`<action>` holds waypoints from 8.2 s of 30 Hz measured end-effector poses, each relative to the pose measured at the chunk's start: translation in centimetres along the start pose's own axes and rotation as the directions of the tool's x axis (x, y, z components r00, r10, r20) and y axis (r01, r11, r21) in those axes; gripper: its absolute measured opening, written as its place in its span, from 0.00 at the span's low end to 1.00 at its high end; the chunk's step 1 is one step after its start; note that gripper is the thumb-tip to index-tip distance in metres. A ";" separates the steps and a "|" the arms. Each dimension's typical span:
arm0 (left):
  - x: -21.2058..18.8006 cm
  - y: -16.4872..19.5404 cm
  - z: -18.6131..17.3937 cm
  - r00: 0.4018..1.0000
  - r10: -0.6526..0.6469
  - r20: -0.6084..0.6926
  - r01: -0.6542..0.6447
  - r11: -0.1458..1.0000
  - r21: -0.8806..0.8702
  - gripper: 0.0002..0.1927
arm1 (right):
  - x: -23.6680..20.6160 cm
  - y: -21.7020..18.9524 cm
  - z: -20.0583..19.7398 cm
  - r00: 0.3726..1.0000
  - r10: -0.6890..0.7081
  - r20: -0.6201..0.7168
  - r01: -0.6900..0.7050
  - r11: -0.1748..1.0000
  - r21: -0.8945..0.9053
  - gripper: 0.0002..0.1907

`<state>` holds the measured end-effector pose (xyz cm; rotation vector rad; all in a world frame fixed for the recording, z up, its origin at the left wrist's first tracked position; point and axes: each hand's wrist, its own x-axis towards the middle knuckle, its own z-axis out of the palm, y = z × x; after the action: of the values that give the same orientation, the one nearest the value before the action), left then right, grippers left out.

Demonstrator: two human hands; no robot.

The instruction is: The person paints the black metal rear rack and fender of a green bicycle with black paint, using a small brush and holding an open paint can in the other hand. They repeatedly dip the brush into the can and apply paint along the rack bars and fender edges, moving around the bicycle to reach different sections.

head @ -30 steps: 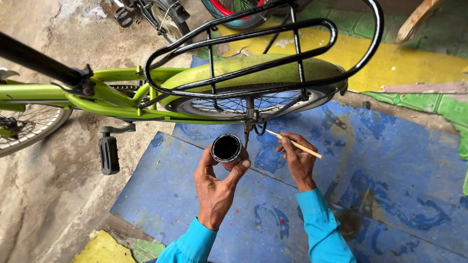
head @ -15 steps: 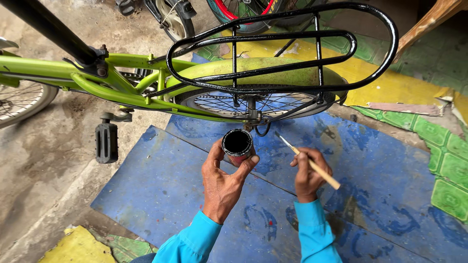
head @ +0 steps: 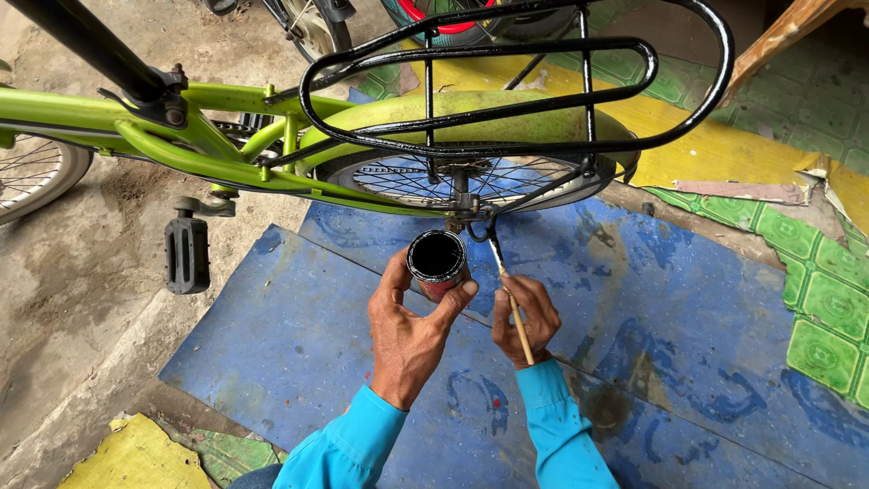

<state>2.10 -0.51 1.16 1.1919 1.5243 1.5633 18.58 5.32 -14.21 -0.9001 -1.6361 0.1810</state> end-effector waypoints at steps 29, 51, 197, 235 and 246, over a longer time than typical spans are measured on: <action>0.0 0.3 -0.3 1.000 -0.009 -0.014 0.009 1.000 0.012 0.25 | -2.1 -0.6 2.6 0.996 0.070 0.058 -0.069 0.997 -0.020 0.13; 0.0 0.5 -0.1 1.000 0.010 -0.008 -0.010 1.000 0.020 0.23 | 2.8 -3.3 -1.1 0.996 0.088 -0.006 -0.088 0.993 -0.081 0.10; 1.7 1.6 -3.0 0.966 -0.141 -0.218 0.169 0.979 0.117 0.36 | 18.0 -8.6 -6.4 0.668 0.280 0.690 -0.027 0.935 -0.353 0.08; 1.6 3.3 -1.8 0.971 -0.065 -0.228 0.068 0.998 0.009 0.33 | 19.4 -4.9 -2.8 0.647 0.276 0.710 0.240 0.810 -0.534 0.12; 1.7 3.4 -2.2 0.974 -0.081 -0.211 0.084 0.996 0.002 0.33 | 18.9 -5.3 -3.1 0.685 0.191 0.703 0.228 0.860 -0.456 0.10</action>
<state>-0.05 -0.26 4.94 0.9794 1.6961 1.6704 18.95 12.61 4.30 -1.3232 -2.5352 0.0864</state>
